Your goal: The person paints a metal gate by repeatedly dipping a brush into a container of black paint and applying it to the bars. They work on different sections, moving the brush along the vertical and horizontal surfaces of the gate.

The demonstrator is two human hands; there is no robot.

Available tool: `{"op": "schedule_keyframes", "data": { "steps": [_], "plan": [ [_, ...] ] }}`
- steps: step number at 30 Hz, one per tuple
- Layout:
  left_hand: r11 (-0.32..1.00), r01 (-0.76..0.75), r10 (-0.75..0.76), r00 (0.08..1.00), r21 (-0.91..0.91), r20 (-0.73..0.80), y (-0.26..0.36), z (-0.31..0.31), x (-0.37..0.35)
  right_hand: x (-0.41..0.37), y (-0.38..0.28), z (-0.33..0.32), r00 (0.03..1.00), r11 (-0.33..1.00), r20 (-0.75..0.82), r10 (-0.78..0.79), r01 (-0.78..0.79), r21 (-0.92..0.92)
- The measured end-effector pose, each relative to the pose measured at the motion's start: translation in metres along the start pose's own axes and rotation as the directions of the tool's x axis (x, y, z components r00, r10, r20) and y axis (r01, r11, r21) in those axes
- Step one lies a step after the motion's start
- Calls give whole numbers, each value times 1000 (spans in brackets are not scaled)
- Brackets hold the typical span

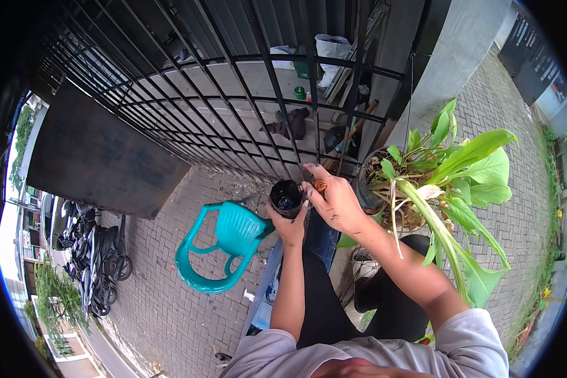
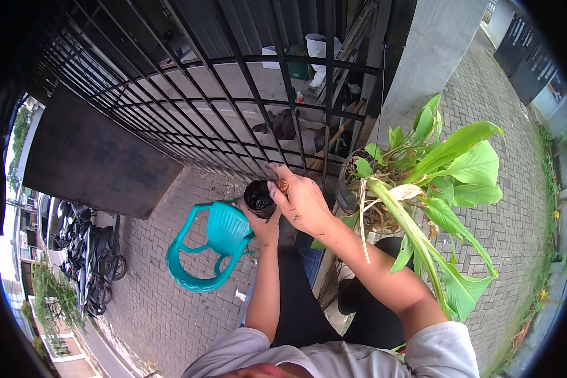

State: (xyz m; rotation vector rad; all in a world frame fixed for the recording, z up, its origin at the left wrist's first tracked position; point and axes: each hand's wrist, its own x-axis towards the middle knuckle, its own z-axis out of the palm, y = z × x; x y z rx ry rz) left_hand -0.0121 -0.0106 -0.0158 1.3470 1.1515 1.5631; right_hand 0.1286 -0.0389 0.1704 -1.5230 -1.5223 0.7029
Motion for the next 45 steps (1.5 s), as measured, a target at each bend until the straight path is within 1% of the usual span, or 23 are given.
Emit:
{"op": "schedule_keyframes", "data": {
  "steps": [2, 4, 5, 8, 9, 12, 13, 15, 19, 21, 24, 27, 28, 30, 34, 36, 38, 39, 40, 42, 43, 44, 45],
  "plan": [
    [999, -12, 12, 1000, -30, 13, 4, 2, 0, 2, 6, 5, 998, 997, 62, -13, 18, -75],
    [1000, 24, -24, 999, -6, 38, 5, 2, 0, 3, 12, 11, 997, 993, 70, -24, 32, -110],
    [999, 8, -9, 999, 32, 34, 7, 1, 0, 4, 15, 14, 996, 989, 83, -24, 36, -141],
    [1000, 0, -1, 999, 23, 45, 2, -1, 2, 4, 17, 18, 994, 985, 72, -80, 90, -147],
    [1000, 10, -10, 1000, 8, 29, -2, -1, 1, 4, 16, 19, 995, 988, 89, -46, 58, -141],
    [1000, 12, -12, 1000, -20, 1, -14, -2, 1, 3, 16, 19, 989, 982, 90, -118, 130, -137],
    [1000, 15, -15, 1000, -19, -4, -17, -4, -1, 3, 15, 19, 988, 982, 96, -119, 131, -137],
    [998, 57, -57, 998, 4, 9, -13, -7, 0, 4, 15, 19, 986, 981, 107, -125, 138, -133],
    [998, 53, -52, 998, -44, 36, -16, -6, 1, 2, 20, 22, 984, 976, 94, -152, 165, -145],
    [995, 44, -51, 996, 85, 75, -12, -8, -1, 2, 19, 22, 982, 975, 127, -138, 157, -155],
    [996, 8, -16, 996, 91, 93, -8, -4, -2, 1, 21, 23, 978, 971, 120, -172, 189, -146],
    [998, -46, 42, 993, 35, 114, -11, -3, 1, 0, 21, 22, 980, 975, 129, -148, 167, -147],
    [998, -43, 39, 992, 37, 116, -12, -4, 1, 1, 21, 23, 981, 976, 129, -145, 163, -146],
    [999, 6, -1, 992, -38, 125, -8, -6, 1, 1, 19, 25, 983, 982, 172, -61, 90, -165],
    [997, 54, -47, 992, -59, 115, -5, -5, 5, 3, 31, 34, 970, 963, 233, -67, 124, -239],
    [1000, 11, -10, 990, -9, 137, -7, -7, 2, 2, 33, 36, 972, 946, 184, -149, 194, -260],
    [997, 17, -26, 993, 81, 114, -10, -7, -1, 5, 34, 35, 977, 955, 181, -116, 160, -250],
    [995, -2, -11, 991, 97, 132, -9, -8, -2, 6, 32, 34, 983, 962, 156, -92, 128, -243],
    [994, 8, -21, 992, 105, 127, -8, -9, -2, 7, 32, 33, 985, 965, 122, -122, 146, -218],
    [998, 32, -40, 990, 58, 137, 0, -5, 1, 9, 30, 30, 986, 962, 97, -133, 152, -229],
    [998, 36, -41, 992, 46, 118, -1, -6, 0, 8, 31, 30, 987, 963, 107, -123, 145, -227],
    [997, 7, -19, 987, 72, 160, -3, -9, 1, 9, 32, 30, 987, 964, 115, -116, 140, -226],
    [997, 5, -16, 987, 72, 157, -5, -9, 2, 10, 32, 30, 986, 963, 116, -120, 144, -226]
  ]
}}
